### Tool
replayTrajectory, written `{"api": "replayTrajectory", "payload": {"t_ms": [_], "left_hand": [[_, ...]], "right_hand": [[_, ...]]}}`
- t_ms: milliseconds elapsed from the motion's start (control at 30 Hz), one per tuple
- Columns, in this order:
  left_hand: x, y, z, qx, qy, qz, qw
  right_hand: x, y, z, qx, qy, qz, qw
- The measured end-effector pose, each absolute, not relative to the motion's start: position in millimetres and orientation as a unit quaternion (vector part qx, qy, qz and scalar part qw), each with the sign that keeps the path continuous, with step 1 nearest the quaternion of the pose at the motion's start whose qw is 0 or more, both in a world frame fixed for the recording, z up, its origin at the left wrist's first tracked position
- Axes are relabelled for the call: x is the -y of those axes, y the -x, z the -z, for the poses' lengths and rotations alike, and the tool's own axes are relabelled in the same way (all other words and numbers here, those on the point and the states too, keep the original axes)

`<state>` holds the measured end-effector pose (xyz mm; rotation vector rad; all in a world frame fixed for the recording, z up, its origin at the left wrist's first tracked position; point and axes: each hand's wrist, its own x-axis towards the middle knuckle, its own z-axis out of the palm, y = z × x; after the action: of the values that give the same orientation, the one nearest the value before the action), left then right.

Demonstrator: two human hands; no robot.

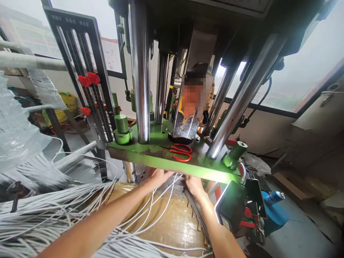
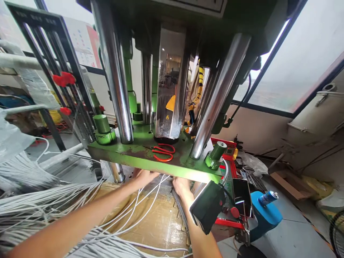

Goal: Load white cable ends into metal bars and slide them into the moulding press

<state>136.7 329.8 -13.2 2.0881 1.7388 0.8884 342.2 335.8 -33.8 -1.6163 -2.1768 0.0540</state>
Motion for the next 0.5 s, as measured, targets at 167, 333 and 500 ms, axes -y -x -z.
{"api": "replayTrajectory", "payload": {"t_ms": [167,333,500], "left_hand": [[-328,-168,24,-0.597,-0.752,-0.258,0.102],[-333,-158,23,-0.571,-0.784,-0.226,0.097],[-322,-126,16,-0.591,-0.775,-0.212,0.073]], "right_hand": [[-322,-332,37,0.804,0.562,0.006,0.192],[-325,-325,37,0.807,0.567,0.027,0.161],[-320,-343,39,0.796,0.587,0.031,0.148]]}}
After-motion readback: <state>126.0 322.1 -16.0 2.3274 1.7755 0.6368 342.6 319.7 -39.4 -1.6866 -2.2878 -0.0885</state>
